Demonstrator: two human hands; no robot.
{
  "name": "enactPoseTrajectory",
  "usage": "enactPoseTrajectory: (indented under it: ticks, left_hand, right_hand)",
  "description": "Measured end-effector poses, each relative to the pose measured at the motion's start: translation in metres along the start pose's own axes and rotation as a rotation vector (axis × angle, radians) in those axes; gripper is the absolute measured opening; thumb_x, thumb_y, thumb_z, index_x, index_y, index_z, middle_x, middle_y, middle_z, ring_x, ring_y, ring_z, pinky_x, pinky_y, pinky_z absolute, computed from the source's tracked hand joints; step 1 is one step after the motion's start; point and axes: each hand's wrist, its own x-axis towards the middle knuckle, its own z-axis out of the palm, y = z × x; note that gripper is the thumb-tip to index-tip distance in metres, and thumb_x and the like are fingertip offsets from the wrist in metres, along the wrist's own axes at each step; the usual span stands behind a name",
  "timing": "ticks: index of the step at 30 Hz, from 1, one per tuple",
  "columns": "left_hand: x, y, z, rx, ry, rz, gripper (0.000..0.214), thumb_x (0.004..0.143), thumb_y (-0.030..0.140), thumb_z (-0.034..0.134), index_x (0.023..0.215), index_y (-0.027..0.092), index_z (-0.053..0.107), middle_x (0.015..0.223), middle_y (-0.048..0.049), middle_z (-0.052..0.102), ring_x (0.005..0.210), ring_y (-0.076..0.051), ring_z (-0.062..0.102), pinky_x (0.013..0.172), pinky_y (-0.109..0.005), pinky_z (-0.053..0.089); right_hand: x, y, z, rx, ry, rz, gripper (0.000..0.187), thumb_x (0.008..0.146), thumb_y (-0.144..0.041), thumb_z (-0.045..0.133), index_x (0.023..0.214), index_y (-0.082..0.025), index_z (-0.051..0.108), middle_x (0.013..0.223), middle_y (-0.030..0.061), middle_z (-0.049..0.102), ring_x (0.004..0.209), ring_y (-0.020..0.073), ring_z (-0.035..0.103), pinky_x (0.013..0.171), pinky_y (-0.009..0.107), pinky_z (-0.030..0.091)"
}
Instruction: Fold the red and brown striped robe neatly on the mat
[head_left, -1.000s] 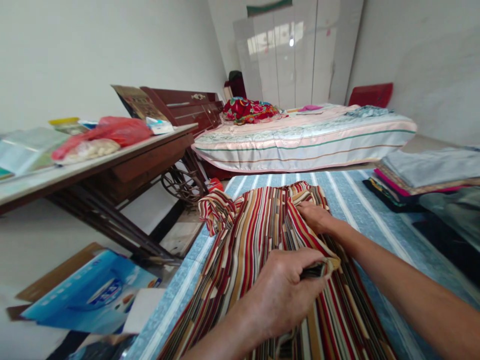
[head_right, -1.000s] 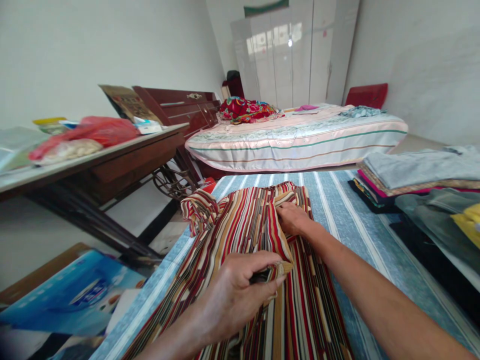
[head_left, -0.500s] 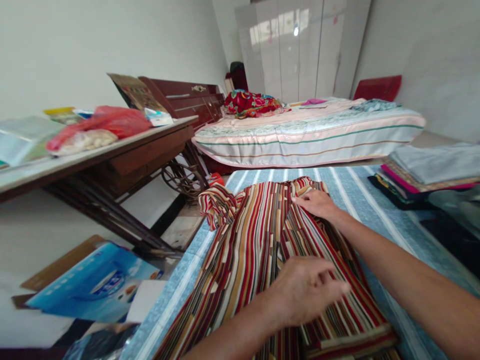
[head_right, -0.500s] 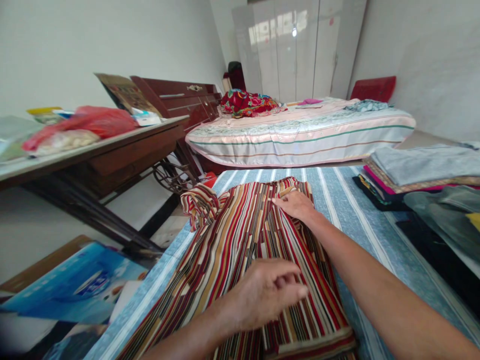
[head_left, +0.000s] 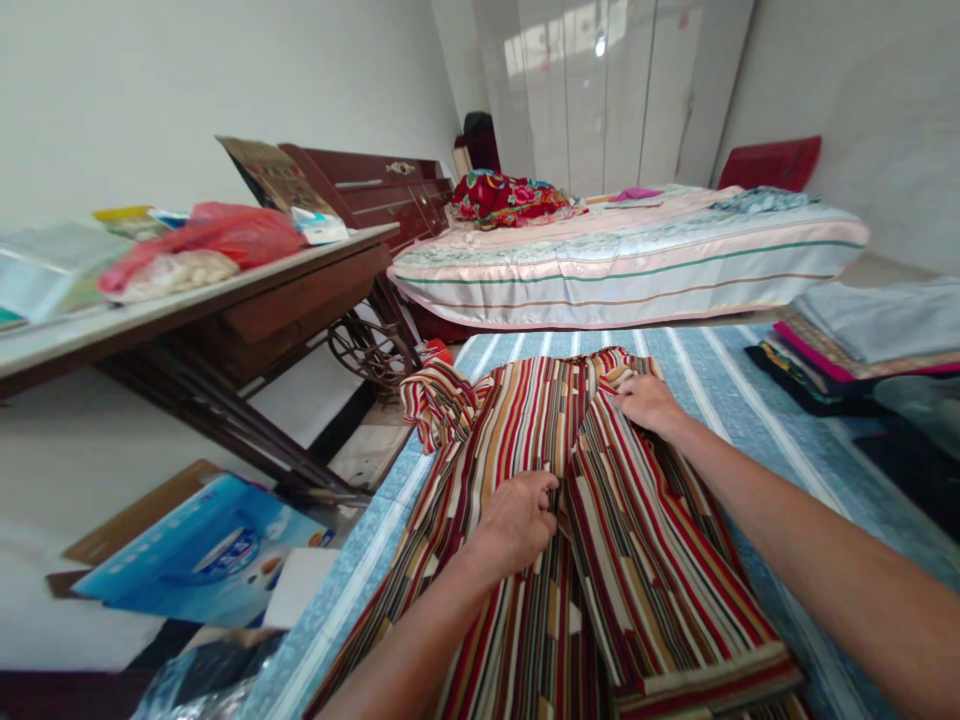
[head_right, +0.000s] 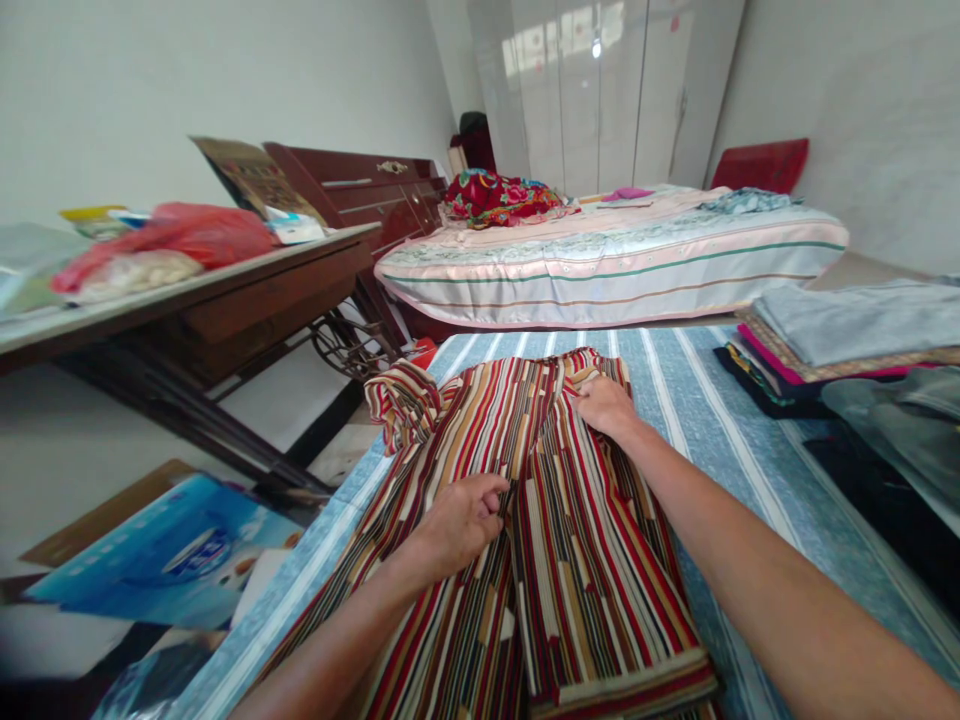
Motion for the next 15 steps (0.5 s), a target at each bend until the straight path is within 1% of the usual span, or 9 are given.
enactPoseTrajectory:
  ticks: [2,5,7,9,11,12,15]
  left_hand:
    - [-0.002,0.004,-0.001,0.023,-0.041,0.010,0.040,0.062,0.013,0.058,0.101,0.020,0.062,0.084,-0.0016,0.063,0.077,-0.018,0.060,0.071,-0.026,0.046]
    - [-0.004,0.008,-0.001,0.101,-0.060,0.041,0.046,0.062,0.019,0.060,0.108,0.018,0.059,0.097,-0.0060,0.063,0.086,-0.020,0.060,0.077,-0.029,0.047]
    - [-0.003,0.009,0.000,0.124,-0.067,0.050,0.048,0.063,0.022,0.061,0.111,0.018,0.058,0.103,-0.0071,0.062,0.088,-0.021,0.060,0.077,-0.029,0.047]
    - [-0.002,0.008,0.001,0.128,-0.074,0.049,0.046,0.064,0.023,0.061,0.110,0.018,0.058,0.100,-0.0063,0.062,0.086,-0.021,0.061,0.076,-0.029,0.047]
    - [-0.001,0.006,0.002,0.127,-0.065,0.045,0.041,0.065,0.022,0.059,0.106,0.019,0.059,0.092,-0.0045,0.063,0.083,-0.020,0.061,0.075,-0.028,0.047]
    - [-0.001,0.006,0.002,0.136,-0.059,0.049,0.036,0.066,0.020,0.057,0.102,0.019,0.061,0.088,-0.0036,0.064,0.081,-0.019,0.061,0.074,-0.027,0.046]
    - [-0.001,0.006,0.002,0.194,-0.057,0.085,0.018,0.067,0.014,0.050,0.080,0.020,0.061,0.078,-0.0020,0.063,0.077,-0.018,0.061,0.068,-0.026,0.044]
  right_hand:
    - [0.000,-0.001,0.001,-0.005,0.006,0.000,0.020,0.074,-0.027,0.052,0.069,-0.020,0.070,0.074,0.0046,0.066,0.072,0.0198,0.060,0.064,0.029,0.045]
    - [0.001,-0.007,0.000,-0.033,0.029,0.012,0.022,0.075,-0.028,0.052,0.075,-0.020,0.072,0.078,0.0040,0.068,0.076,0.0196,0.062,0.068,0.029,0.046]
    - [0.001,-0.012,-0.001,-0.064,0.051,0.023,0.025,0.078,-0.034,0.051,0.080,-0.021,0.073,0.083,0.0051,0.069,0.081,0.0212,0.062,0.072,0.030,0.046]
    - [0.002,-0.017,0.000,-0.100,0.077,0.027,0.031,0.080,-0.042,0.050,0.083,-0.021,0.074,0.091,0.0073,0.069,0.088,0.0237,0.062,0.076,0.033,0.046]
    - [0.004,-0.021,0.001,-0.130,0.106,0.022,0.034,0.081,-0.045,0.050,0.084,-0.020,0.074,0.099,0.0098,0.068,0.096,0.0260,0.060,0.080,0.035,0.046]
    - [0.006,-0.022,0.002,-0.139,0.117,0.019,0.033,0.081,-0.043,0.051,0.082,-0.019,0.074,0.100,0.0108,0.067,0.099,0.0268,0.059,0.081,0.036,0.045]
    - [0.013,-0.019,0.005,-0.138,0.126,0.007,0.025,0.079,-0.031,0.053,0.080,-0.018,0.073,0.096,0.0110,0.068,0.096,0.0261,0.061,0.080,0.035,0.046]
